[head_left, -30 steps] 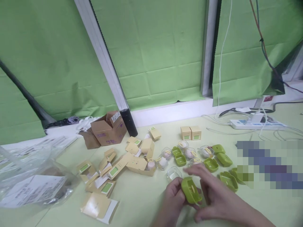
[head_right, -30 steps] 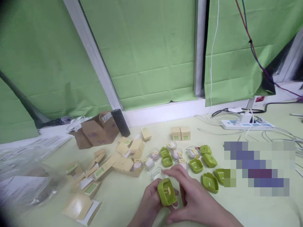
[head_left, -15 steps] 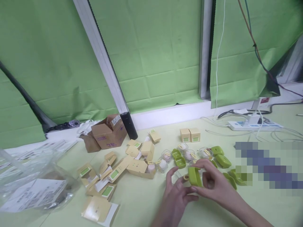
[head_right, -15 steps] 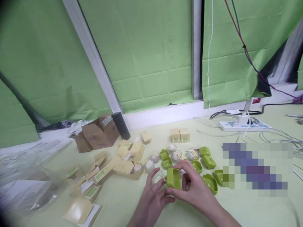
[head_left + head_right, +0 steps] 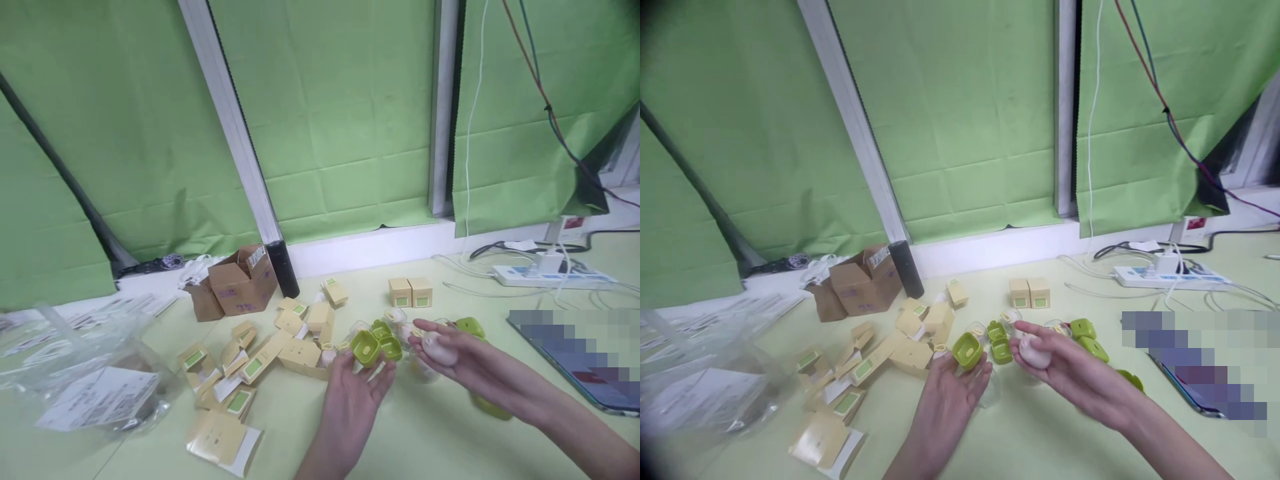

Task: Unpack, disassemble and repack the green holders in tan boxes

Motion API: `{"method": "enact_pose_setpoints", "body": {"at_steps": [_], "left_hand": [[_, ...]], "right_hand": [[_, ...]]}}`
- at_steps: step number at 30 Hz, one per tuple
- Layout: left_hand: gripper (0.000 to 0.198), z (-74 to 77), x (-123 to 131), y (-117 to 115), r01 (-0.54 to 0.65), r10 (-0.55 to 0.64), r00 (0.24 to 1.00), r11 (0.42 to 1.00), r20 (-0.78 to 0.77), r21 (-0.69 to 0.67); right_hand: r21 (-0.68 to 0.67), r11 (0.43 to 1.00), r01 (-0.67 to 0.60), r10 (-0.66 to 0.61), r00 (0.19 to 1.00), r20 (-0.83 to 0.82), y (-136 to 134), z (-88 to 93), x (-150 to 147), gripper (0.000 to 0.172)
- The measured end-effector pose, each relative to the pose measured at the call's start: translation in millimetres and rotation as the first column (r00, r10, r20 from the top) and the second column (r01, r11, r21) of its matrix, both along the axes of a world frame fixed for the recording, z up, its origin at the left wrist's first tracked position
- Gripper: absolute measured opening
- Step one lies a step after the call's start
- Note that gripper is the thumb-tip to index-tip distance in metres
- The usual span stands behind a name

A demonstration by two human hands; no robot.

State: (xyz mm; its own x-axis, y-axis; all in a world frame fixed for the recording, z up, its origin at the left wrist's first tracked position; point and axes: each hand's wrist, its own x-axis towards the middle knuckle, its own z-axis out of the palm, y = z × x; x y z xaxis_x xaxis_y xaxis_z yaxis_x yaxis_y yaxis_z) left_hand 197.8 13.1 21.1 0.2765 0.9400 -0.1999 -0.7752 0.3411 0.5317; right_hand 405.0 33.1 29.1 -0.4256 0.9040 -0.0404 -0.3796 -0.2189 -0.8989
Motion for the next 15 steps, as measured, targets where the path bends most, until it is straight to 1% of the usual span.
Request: {"method": "enact_pose_setpoints", "body": {"at_steps": [2,4,6,9,12,14,15], "left_hand": [[0.028,-4.2,1,3,-0.008,0.008,1.000,1.000,-0.008,0.027],[0.022,-9.7,4,4,0.007,-0.007,1.000,1.000,-0.001,0.024],[0.019,-15.3,7,3,0.069,-0.068,0.998,0.998,0.015,-0.016],[0.023,-23.4,8,-1,0.197,-0.197,0.980,0.980,0.006,-0.043],[0.028,-31.7,6,-8,0.256,-0.256,0.963,0.967,-0.088,-0.001],[0.030,-36.2,7,-11,0.278,-0.273,0.951,0.960,-0.145,0.016],[0.030,-37.7,7,-12,0.292,-0.285,0.946,0.956,-0.154,0.021]], "right_hand": [[0.030,0.999,0.042,-0.044,0.998,0.037,4,4.4,-3,0.038],[0.095,0.991,0.090,-0.101,0.987,0.123,6,2.6,-7,0.043],[0.164,0.977,0.137,-0.174,0.956,0.235,7,-3.4,-10,0.042],[0.274,0.951,0.146,-0.241,0.902,0.358,2,-12.8,-13,0.041],[0.397,0.908,0.135,-0.291,0.885,0.363,-8,-18.1,-20,0.043],[0.506,0.856,0.102,-0.343,0.846,0.409,-14,-20.8,-25,0.040],[0.571,0.819,0.062,-0.373,0.813,0.447,-18,-22.3,-27,0.036]]}}
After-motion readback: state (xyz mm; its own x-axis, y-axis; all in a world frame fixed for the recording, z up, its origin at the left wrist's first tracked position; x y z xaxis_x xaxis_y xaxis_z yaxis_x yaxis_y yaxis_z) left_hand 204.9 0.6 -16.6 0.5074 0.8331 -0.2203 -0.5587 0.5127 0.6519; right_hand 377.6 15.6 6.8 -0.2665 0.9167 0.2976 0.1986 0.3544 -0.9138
